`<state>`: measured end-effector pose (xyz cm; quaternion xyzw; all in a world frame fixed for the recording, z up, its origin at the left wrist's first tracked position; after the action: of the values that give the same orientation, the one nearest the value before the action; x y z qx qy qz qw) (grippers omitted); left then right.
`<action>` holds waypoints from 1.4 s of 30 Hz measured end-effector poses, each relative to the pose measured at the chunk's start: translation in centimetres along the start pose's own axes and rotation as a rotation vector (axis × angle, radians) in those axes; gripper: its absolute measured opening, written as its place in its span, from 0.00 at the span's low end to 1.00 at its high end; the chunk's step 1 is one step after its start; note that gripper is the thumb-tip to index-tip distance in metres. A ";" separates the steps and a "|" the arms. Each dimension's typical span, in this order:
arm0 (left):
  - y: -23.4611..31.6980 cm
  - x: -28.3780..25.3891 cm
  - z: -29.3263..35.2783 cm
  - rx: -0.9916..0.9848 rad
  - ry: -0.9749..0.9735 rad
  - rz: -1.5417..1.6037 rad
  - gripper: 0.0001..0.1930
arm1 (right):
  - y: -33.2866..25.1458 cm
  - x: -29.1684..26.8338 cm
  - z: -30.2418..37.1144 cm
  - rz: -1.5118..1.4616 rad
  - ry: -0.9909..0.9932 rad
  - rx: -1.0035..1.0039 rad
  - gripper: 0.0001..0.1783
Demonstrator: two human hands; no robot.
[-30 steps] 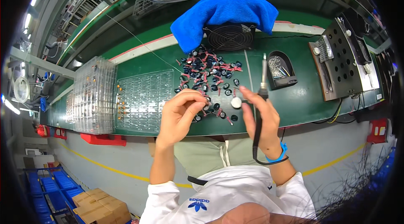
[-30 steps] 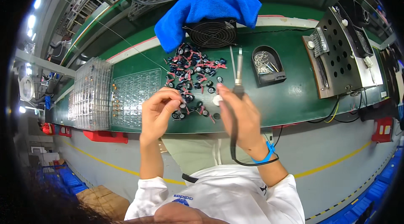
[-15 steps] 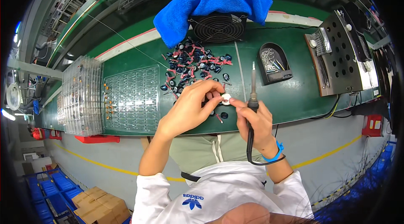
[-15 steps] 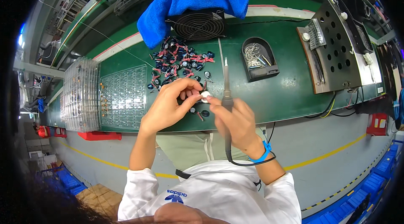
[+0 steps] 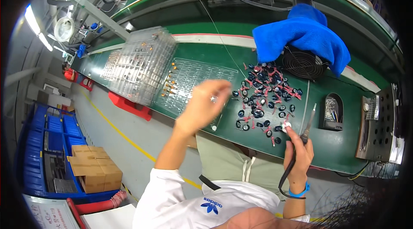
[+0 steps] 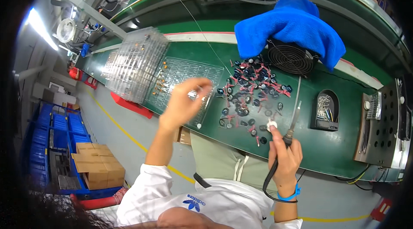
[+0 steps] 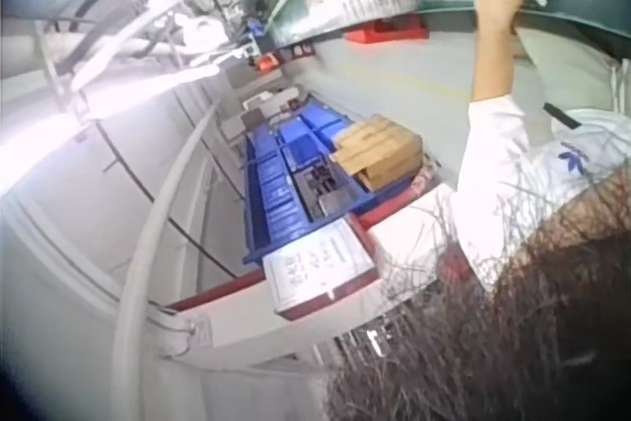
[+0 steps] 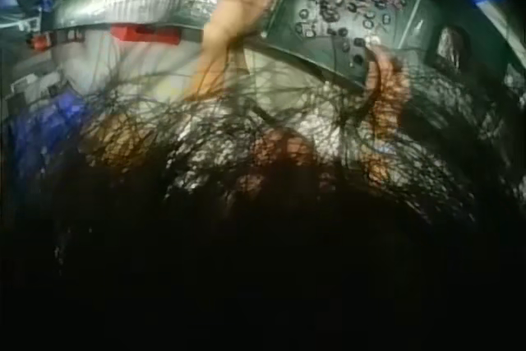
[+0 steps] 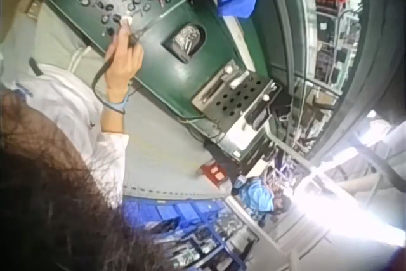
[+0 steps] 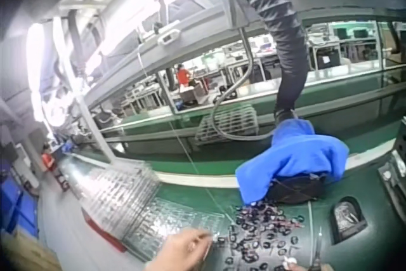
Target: Soldering small electronic components onto a circular circuit base at a workbench.
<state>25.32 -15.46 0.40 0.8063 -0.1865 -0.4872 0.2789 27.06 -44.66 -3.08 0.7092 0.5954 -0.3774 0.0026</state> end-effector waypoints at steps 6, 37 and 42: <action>-11.9 -10.1 -1.4 0.023 0.218 -0.515 0.11 | 1.2 -1.5 1.6 -0.093 0.089 0.034 0.22; 4.9 12.2 0.8 -0.135 -0.334 0.944 0.10 | 1.9 -5.6 3.2 -0.118 0.294 0.067 0.14; 5.8 12.6 0.8 -0.008 -0.348 0.715 0.10 | 1.8 -6.0 3.0 -0.139 0.347 0.044 0.09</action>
<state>30.19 -27.36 -4.81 0.5948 -0.4982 -0.4893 0.3982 26.96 -51.62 -2.85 0.7206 0.6263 -0.2615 -0.1417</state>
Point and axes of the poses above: each hand's wrist, its own z-axis away from the middle knuckle, its own x-axis out of the palm, y = z × x, the point moved 10 cm from there along -z, towards the middle knuckle, and after that the axes turned 3 degrees about -x, right-handed, at the moved point
